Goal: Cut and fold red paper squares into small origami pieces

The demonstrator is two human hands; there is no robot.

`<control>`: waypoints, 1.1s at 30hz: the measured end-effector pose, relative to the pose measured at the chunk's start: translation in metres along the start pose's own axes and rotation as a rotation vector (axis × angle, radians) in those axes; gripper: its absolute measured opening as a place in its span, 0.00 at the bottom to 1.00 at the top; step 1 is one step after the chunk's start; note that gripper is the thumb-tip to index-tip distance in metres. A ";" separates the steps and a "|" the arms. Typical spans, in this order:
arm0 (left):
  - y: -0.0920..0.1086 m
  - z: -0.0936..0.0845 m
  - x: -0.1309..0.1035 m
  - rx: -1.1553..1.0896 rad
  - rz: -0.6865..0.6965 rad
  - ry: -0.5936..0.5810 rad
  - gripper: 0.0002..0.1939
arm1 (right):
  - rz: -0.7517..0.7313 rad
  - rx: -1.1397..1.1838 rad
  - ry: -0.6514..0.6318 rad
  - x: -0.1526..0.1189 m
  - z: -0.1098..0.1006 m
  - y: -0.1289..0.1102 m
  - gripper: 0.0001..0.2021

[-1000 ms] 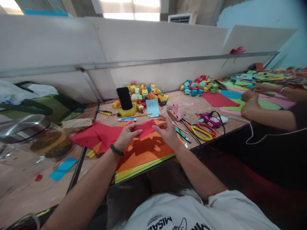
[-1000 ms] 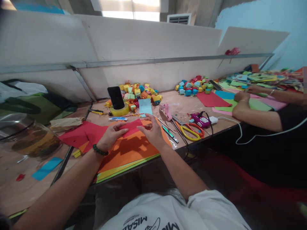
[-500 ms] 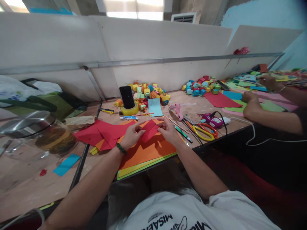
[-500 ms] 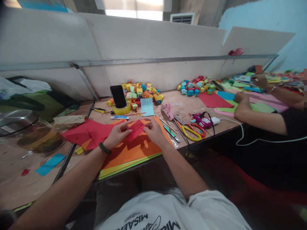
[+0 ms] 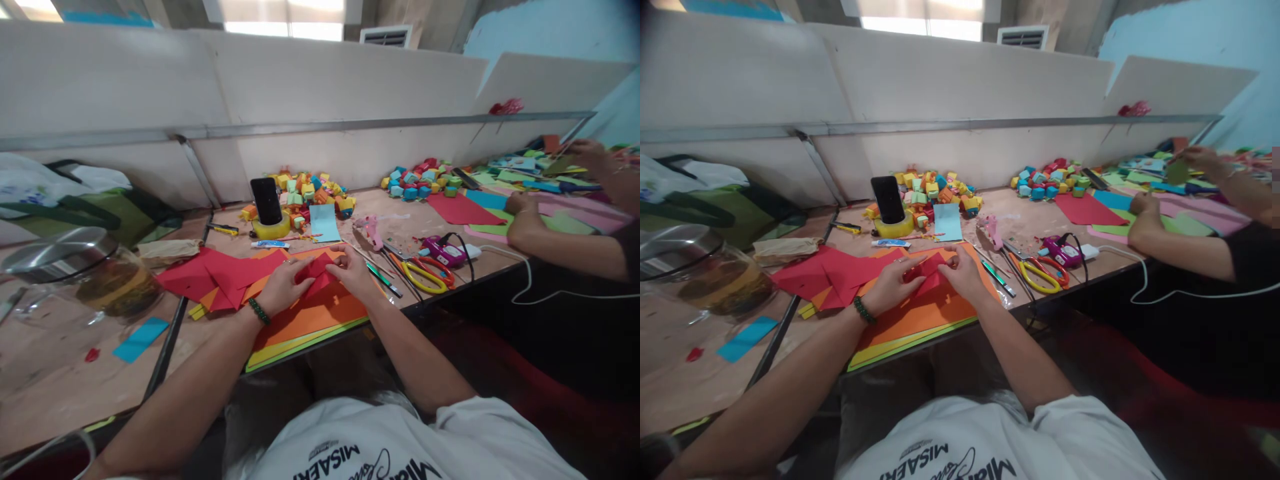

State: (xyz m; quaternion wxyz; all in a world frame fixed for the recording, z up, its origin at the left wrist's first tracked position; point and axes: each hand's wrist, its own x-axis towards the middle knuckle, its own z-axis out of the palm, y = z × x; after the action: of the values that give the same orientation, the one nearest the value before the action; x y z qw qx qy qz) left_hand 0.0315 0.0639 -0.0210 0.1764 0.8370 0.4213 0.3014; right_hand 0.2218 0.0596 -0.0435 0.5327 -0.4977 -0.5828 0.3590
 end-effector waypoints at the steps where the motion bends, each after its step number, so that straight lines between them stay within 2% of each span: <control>1: -0.001 0.000 0.000 -0.001 0.000 -0.003 0.24 | -0.011 -0.045 0.000 0.000 0.000 0.002 0.20; 5: 0.001 -0.002 -0.001 0.045 -0.008 -0.047 0.19 | -0.127 -0.320 -0.038 -0.007 -0.005 0.000 0.21; 9: 0.003 -0.003 -0.001 0.137 -0.037 -0.074 0.14 | -0.405 -0.623 -0.125 -0.019 -0.020 -0.008 0.21; 13: 0.000 -0.001 -0.001 0.190 -0.076 -0.059 0.15 | -0.581 -0.695 -0.155 -0.033 -0.036 -0.013 0.28; 16: -0.001 0.003 -0.001 0.203 -0.073 -0.047 0.19 | -0.634 -0.671 -0.208 -0.042 -0.042 -0.019 0.28; 19: 0.001 0.008 -0.003 0.202 -0.036 -0.048 0.21 | -0.611 -0.666 -0.303 -0.044 -0.041 -0.022 0.23; 22: 0.004 0.013 -0.004 0.192 -0.004 -0.052 0.23 | -0.574 -0.637 -0.383 -0.039 -0.038 -0.017 0.12; 25: 0.004 0.012 -0.003 0.198 -0.008 -0.022 0.26 | -0.475 -0.573 -0.434 -0.032 -0.036 -0.008 0.07; 27: 0.005 0.006 -0.002 0.221 -0.020 0.035 0.26 | -0.382 -0.522 -0.434 -0.028 -0.034 -0.004 0.07; 30: 0.013 -0.009 -0.003 0.262 -0.025 0.145 0.19 | -0.267 -0.443 -0.416 -0.026 -0.030 -0.001 0.11; 33: 0.027 -0.019 -0.014 0.305 0.082 0.193 0.17 | -0.209 -0.425 -0.418 -0.025 -0.027 0.000 0.18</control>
State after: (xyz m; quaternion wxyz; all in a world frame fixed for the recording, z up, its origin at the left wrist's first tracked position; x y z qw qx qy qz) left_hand 0.0281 0.0378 0.0032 -0.0064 0.8377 0.4427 0.3199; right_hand 0.2464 0.0327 -0.0455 0.3195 -0.4509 -0.7895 0.2670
